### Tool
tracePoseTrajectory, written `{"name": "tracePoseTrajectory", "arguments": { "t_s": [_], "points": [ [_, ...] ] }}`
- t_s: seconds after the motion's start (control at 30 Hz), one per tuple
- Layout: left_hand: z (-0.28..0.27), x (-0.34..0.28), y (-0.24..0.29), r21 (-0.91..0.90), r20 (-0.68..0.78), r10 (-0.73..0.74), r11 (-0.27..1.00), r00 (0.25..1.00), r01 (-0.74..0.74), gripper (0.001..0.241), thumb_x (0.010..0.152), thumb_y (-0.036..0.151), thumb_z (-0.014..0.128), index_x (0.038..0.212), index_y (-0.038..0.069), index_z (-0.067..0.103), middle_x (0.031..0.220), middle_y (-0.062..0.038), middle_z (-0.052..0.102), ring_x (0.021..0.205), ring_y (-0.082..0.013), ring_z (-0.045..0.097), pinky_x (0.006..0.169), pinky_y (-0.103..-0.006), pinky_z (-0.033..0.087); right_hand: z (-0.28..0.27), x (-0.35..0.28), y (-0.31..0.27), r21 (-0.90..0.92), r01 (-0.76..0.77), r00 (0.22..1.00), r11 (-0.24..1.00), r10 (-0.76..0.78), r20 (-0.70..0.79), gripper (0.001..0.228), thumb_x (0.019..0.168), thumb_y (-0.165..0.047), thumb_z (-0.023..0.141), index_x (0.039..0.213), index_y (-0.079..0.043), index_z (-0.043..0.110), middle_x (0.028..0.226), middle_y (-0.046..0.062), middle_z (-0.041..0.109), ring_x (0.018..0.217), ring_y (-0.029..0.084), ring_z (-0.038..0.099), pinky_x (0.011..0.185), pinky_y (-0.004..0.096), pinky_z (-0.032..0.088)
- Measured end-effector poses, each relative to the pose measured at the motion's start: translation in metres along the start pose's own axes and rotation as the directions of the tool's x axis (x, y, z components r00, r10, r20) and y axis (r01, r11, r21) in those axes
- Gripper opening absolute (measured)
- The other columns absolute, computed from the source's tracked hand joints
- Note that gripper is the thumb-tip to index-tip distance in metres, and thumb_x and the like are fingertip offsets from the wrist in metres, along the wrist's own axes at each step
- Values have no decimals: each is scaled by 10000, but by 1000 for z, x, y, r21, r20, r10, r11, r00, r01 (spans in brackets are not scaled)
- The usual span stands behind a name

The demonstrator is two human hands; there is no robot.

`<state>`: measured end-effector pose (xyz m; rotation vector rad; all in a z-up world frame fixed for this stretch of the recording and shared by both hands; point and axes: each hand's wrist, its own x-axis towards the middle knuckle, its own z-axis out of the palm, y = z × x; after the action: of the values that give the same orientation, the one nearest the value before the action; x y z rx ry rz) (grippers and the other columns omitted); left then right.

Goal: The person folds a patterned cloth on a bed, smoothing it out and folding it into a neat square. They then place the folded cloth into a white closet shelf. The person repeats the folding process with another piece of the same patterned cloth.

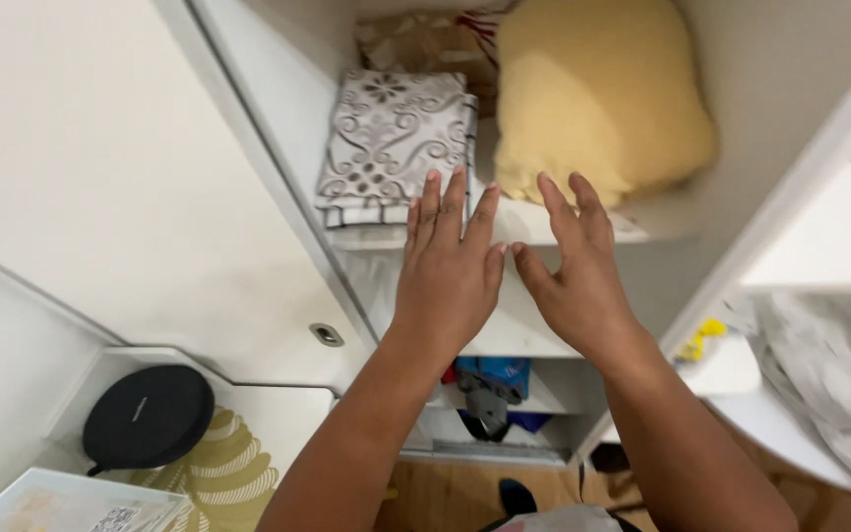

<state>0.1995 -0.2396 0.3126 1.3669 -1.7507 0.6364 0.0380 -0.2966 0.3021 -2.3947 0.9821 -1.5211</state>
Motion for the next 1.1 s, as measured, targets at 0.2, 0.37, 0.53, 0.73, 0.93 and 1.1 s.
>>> {"name": "tracePoseTrajectory", "arguments": {
  "t_s": [0.2,0.37,0.53,0.73,0.93,1.1],
  "points": [
    [17,-19,49,-139,85,85,988,993,-72,567,980,246,647,1500,87,487,1620,-225,324,1548,-443,221,1238,-581,226,-53,-64,0,-7,-74,997,997,74,-34,685,946,-147,699,1564,-124,403,1638,291,254,1535,462,256,1177,517,328],
    [31,-32,92,-244,125,172,960,977,-137,595,961,234,657,1504,78,471,1609,-239,327,1530,-450,233,1220,-587,236,-93,-103,3,-102,-182,981,978,174,-86,669,929,-147,710,1537,-126,431,1624,290,254,1504,466,259,1163,536,320],
    [37,-38,129,-309,87,261,925,961,-223,577,974,211,657,1503,73,474,1609,-234,345,1536,-452,257,1224,-575,275,-121,-128,3,-66,-289,952,955,279,-129,622,926,-165,691,1500,-162,450,1620,262,252,1484,449,281,1024,480,452],
    [49,-51,174,-354,75,326,892,942,-280,561,966,228,666,1478,75,496,1588,-233,371,1518,-443,292,1215,-566,287,-153,-167,11,-181,-249,958,951,215,-188,625,921,-113,694,1504,-125,471,1625,264,271,1493,469,284,1133,508,378],
    [60,-70,255,-486,98,405,817,909,-312,605,938,219,675,1476,22,478,1574,-266,363,1512,-455,271,1215,-556,275,-220,-229,4,-223,-421,895,879,363,-259,631,905,-113,718,1489,-135,480,1620,247,274,1479,447,296,1090,476,425],
    [63,-96,342,-613,76,514,700,855,-366,633,925,206,693,1493,42,468,1598,-255,343,1522,-459,262,1226,-572,264,-281,-292,-7,-222,-514,818,829,395,-418,621,908,-124,700,1488,-139,476,1618,284,261,1491,468,263,1000,426,516]
  ]
}}
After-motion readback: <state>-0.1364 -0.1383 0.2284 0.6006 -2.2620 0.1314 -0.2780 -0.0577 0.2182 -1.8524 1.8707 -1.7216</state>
